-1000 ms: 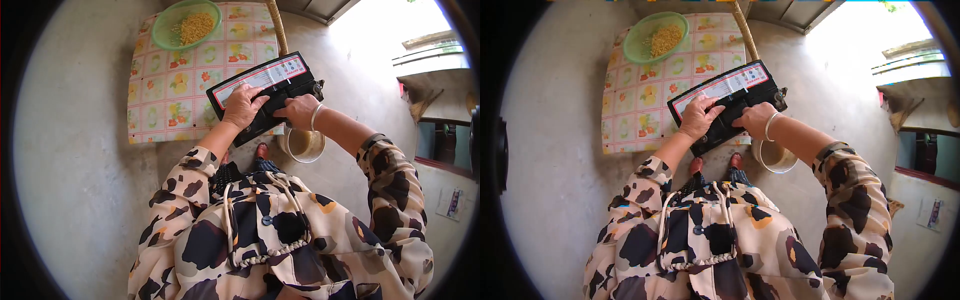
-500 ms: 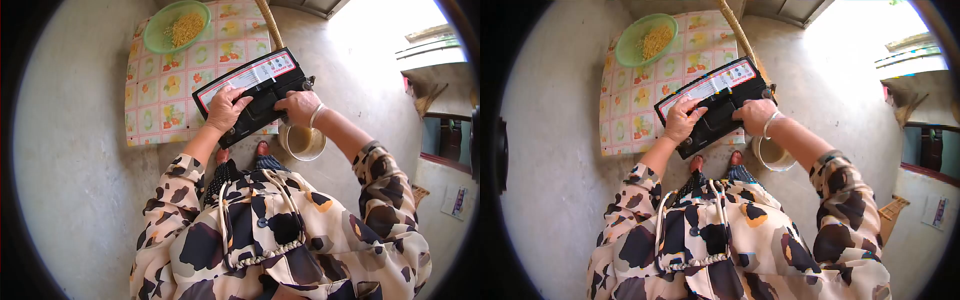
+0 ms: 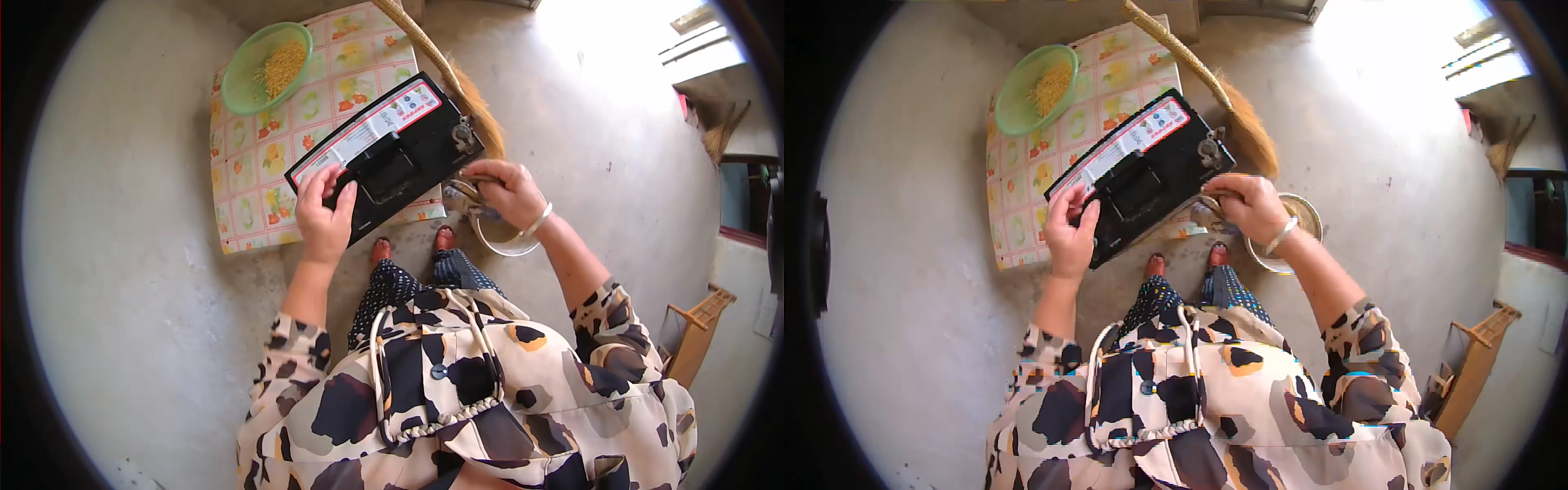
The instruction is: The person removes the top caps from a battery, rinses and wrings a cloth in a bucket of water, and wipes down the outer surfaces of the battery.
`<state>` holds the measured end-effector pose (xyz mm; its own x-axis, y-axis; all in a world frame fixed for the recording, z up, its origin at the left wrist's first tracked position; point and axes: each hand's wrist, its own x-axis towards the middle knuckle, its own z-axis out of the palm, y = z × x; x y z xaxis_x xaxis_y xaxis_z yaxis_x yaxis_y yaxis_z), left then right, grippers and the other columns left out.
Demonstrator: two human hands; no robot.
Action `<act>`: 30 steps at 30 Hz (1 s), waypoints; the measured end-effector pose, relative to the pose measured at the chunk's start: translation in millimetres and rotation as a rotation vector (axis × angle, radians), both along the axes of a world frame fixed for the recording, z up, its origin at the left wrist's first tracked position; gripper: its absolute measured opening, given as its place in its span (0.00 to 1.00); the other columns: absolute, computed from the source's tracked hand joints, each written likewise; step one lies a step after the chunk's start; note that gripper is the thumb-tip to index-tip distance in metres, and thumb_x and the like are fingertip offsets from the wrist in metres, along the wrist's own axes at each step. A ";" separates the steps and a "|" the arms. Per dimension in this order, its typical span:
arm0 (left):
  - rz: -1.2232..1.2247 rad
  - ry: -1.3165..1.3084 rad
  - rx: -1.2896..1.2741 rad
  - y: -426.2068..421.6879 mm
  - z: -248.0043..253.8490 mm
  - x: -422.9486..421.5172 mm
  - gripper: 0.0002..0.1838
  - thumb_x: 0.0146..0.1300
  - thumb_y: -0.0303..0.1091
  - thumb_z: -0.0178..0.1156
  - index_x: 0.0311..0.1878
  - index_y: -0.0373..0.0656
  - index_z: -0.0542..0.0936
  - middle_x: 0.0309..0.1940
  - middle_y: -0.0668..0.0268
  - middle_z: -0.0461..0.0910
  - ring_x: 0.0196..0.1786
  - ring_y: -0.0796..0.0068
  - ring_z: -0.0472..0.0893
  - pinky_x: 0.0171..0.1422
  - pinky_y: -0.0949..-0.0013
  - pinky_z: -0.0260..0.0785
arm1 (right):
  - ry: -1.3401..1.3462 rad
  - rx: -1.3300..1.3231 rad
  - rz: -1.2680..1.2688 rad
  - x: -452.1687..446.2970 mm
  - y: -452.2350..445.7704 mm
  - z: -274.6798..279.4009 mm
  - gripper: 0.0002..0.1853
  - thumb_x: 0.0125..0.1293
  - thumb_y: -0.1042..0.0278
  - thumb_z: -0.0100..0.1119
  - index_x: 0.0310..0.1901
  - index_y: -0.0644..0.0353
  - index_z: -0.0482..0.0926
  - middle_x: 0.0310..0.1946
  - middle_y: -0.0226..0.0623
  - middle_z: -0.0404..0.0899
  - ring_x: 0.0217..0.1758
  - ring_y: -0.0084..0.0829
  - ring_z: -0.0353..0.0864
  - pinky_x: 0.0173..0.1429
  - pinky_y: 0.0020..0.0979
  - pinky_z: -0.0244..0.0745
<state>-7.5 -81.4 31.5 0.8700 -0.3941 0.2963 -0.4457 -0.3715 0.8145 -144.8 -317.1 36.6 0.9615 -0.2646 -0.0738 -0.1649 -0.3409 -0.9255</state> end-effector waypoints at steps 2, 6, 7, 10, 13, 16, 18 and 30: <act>-0.071 0.211 -0.062 1.5 0.7 -17.7 0.08 0.53 0.26 0.60 0.38 0.39 0.78 0.31 0.67 0.74 0.32 0.78 0.74 0.39 0.75 0.68 | 0.189 0.226 -0.138 -23.8 4.5 -19.3 0.12 0.57 0.77 0.49 0.43 0.63 0.76 0.30 0.28 0.76 0.30 0.16 0.71 0.37 0.21 0.69; -0.333 0.470 0.045 -11.1 -3.5 -59.5 0.09 0.53 0.25 0.60 0.39 0.38 0.78 0.32 0.66 0.75 0.33 0.79 0.74 0.39 0.78 0.69 | 0.210 0.832 -0.571 -48.7 16.2 -43.7 0.16 0.55 0.74 0.55 0.47 0.62 0.73 0.30 0.27 0.74 0.32 0.17 0.71 0.38 0.21 0.69; -0.391 0.525 0.050 -14.4 -6.7 -66.5 0.10 0.52 0.25 0.60 0.40 0.38 0.77 0.33 0.66 0.75 0.34 0.79 0.75 0.40 0.77 0.69 | 0.186 1.058 -0.749 -51.3 20.1 -46.5 0.19 0.52 0.73 0.58 0.48 0.61 0.72 0.30 0.28 0.73 0.33 0.19 0.71 0.39 0.22 0.69; -0.552 0.662 0.122 -13.4 -31.3 -77.0 0.16 0.51 0.28 0.62 0.44 0.37 0.75 0.35 0.63 0.74 0.35 0.76 0.76 0.42 0.75 0.70 | -0.050 0.970 -0.636 -49.5 40.2 -35.3 0.25 0.48 0.76 0.60 0.52 0.63 0.69 0.35 0.30 0.72 0.36 0.19 0.70 0.42 0.22 0.68; -0.647 0.756 0.181 -4.8 -61.6 -82.7 0.16 0.51 0.32 0.62 0.43 0.37 0.75 0.32 0.62 0.75 0.34 0.73 0.77 0.41 0.74 0.70 | -0.119 0.847 -0.554 -31.6 54.3 -15.7 0.30 0.47 0.80 0.57 0.56 0.60 0.64 0.38 0.31 0.72 0.38 0.21 0.72 0.43 0.23 0.70; -0.796 0.825 0.470 2.4 -83.2 -88.6 0.15 0.51 0.37 0.61 0.40 0.38 0.76 0.30 0.59 0.76 0.34 0.68 0.78 0.41 0.70 0.70 | -0.207 0.871 -0.525 -9.5 59.1 -27.4 0.31 0.48 0.83 0.57 0.57 0.61 0.62 0.46 0.36 0.71 0.49 0.27 0.72 0.54 0.28 0.68; -0.794 0.724 0.582 11.4 -113.2 -101.4 0.14 0.50 0.38 0.61 0.36 0.39 0.78 0.29 0.56 0.77 0.36 0.61 0.78 0.42 0.65 0.70 | -0.116 0.710 -0.465 4.8 76.4 -36.9 0.29 0.48 0.85 0.56 0.55 0.59 0.64 0.45 0.32 0.70 0.47 0.24 0.71 0.52 0.27 0.70; -0.575 0.718 0.869 88.2 -146.5 -156.2 0.13 0.51 0.38 0.59 0.37 0.40 0.78 0.35 0.52 0.77 0.41 0.54 0.76 0.47 0.60 0.69 | 0.226 0.784 -0.420 -107.9 8.7 -81.0 0.28 0.42 0.84 0.51 0.51 0.62 0.70 0.39 0.30 0.74 0.42 0.21 0.72 0.50 0.23 0.67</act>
<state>-163.7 6.7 -115.0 0.3660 -0.5948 -0.7158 -0.2806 -0.8039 0.5245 -252.7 -308.4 -44.5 0.7384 -0.3836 -0.5546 -0.3387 0.5002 -0.7969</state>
